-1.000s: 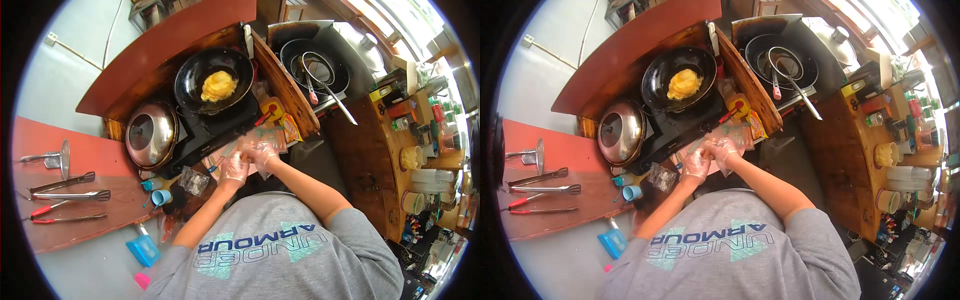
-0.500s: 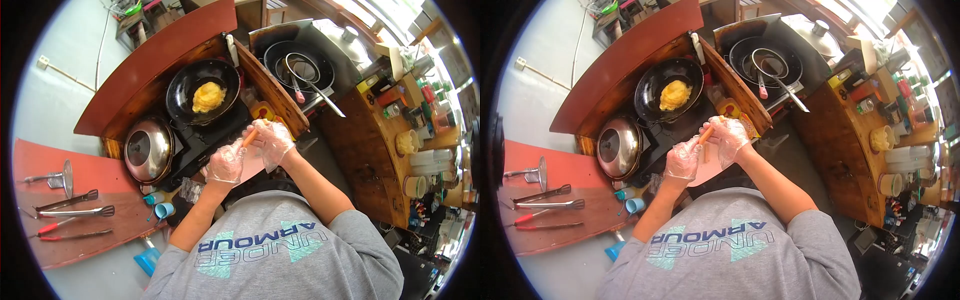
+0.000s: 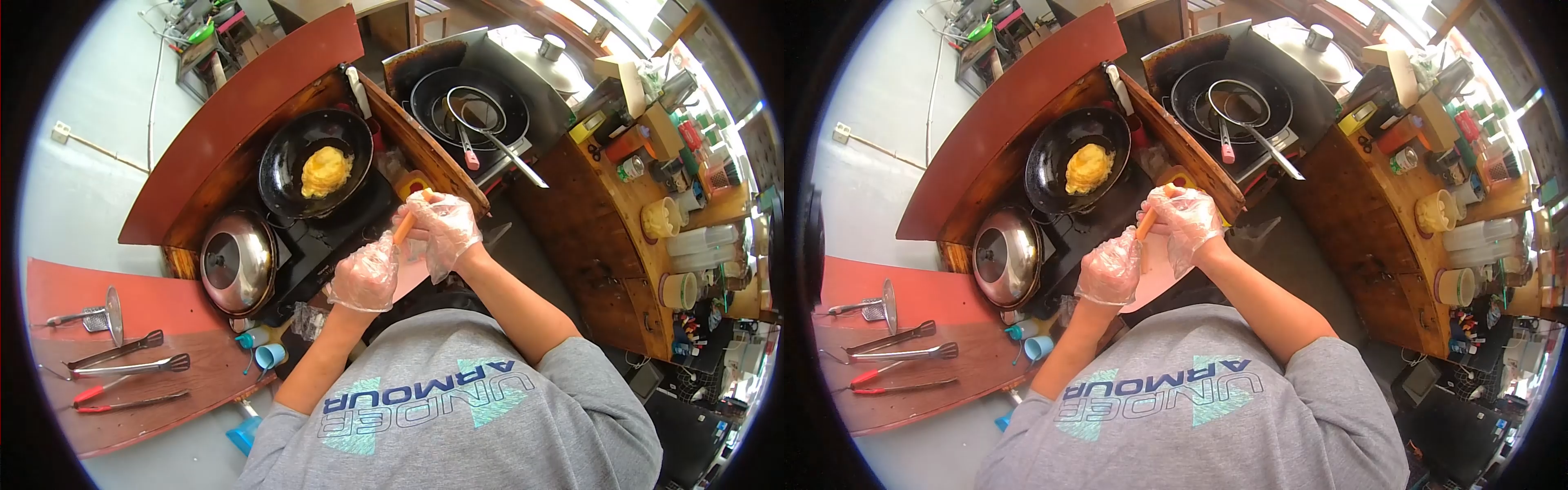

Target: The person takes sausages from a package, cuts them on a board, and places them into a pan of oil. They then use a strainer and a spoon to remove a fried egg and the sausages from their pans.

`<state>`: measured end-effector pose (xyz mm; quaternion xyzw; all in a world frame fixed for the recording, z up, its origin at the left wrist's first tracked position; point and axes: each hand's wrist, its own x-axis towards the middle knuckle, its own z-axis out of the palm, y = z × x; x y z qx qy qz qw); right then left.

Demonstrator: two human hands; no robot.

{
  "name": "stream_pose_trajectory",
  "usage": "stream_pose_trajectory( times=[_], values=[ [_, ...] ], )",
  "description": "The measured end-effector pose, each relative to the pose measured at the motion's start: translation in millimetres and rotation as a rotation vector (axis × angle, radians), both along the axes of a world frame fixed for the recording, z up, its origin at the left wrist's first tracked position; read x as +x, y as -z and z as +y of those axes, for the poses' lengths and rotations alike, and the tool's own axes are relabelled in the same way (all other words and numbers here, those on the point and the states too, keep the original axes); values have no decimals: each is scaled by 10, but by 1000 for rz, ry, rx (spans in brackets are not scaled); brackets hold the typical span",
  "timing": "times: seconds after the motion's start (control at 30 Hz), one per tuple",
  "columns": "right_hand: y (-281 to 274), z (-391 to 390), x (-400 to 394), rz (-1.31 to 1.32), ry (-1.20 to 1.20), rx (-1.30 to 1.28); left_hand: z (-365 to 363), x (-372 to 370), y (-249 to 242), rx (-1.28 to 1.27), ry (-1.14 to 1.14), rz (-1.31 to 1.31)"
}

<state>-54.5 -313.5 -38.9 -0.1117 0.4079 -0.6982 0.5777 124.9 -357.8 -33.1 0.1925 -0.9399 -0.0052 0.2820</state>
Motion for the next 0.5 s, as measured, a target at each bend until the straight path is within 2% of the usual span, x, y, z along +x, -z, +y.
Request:
stream_pose_trajectory(
  times=[0.3, 0.5],
  values=[
    [57, 35, -87, 106, -32, 11, 17, -99, -1, -64, 80, 43],
    [131, 66, -246, 161, -234, 11, 43, -134, -39, 2, 138, 51]
  ],
)
